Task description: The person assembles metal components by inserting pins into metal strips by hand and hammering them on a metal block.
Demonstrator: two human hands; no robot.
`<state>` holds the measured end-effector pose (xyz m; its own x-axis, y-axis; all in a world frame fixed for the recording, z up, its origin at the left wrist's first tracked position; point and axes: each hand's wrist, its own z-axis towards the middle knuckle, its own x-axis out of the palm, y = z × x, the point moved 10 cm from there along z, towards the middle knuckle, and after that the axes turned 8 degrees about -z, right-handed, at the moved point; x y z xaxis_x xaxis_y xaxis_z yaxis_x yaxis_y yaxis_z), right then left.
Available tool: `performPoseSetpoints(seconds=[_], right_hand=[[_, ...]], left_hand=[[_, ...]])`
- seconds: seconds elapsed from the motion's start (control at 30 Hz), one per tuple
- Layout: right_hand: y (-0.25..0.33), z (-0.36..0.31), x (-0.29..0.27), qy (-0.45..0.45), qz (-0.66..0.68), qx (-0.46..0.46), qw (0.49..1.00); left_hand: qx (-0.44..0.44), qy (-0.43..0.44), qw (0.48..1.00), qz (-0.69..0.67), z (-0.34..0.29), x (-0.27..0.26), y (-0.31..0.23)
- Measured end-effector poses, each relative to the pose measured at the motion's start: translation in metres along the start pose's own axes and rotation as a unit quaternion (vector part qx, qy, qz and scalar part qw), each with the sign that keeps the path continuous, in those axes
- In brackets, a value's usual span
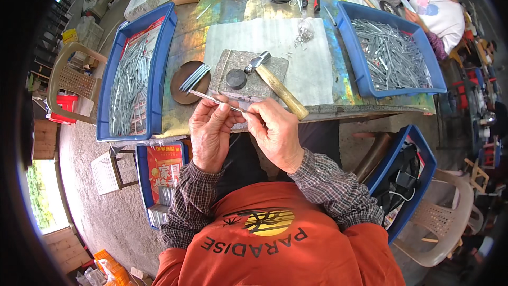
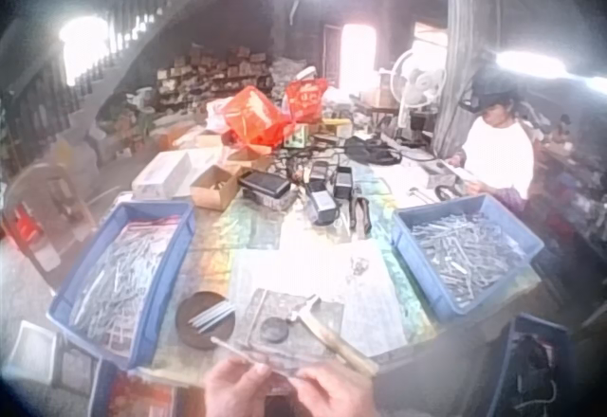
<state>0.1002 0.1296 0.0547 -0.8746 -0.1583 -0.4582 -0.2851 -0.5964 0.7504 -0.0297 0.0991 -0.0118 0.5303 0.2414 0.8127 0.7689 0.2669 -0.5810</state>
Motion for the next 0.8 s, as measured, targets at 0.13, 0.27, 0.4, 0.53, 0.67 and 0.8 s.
performPoseSetpoints(seconds=[0.13,0.27,0.4,0.53,0.67,0.8], right_hand=[[0.003,0.001,0.003,0.004,-0.016,-0.017,1.000],[0.002,0.004,0.003,-0.010,-0.023,-0.018,1.000],[0.006,0.013,-0.003,0.005,-0.046,-0.030,0.998],[-0.002,0.015,-0.012,-0.004,-0.050,-0.033,0.998],[-0.009,0.016,-0.018,-0.007,-0.049,-0.022,0.999],[-0.010,0.017,-0.018,-0.001,-0.043,-0.017,0.999]], left_hand=[[0.001,-0.001,1.000,0.015,-0.001,-0.002,0.001],[0.021,-0.014,0.999,0.047,0.001,0.004,-0.005],[0.043,0.003,0.994,0.099,0.015,0.008,-0.020],[0.102,0.019,0.971,0.214,0.036,0.013,-0.039],[0.128,0.028,0.953,0.274,0.052,0.014,-0.043],[0.134,0.031,0.938,0.317,0.058,0.013,-0.039]])
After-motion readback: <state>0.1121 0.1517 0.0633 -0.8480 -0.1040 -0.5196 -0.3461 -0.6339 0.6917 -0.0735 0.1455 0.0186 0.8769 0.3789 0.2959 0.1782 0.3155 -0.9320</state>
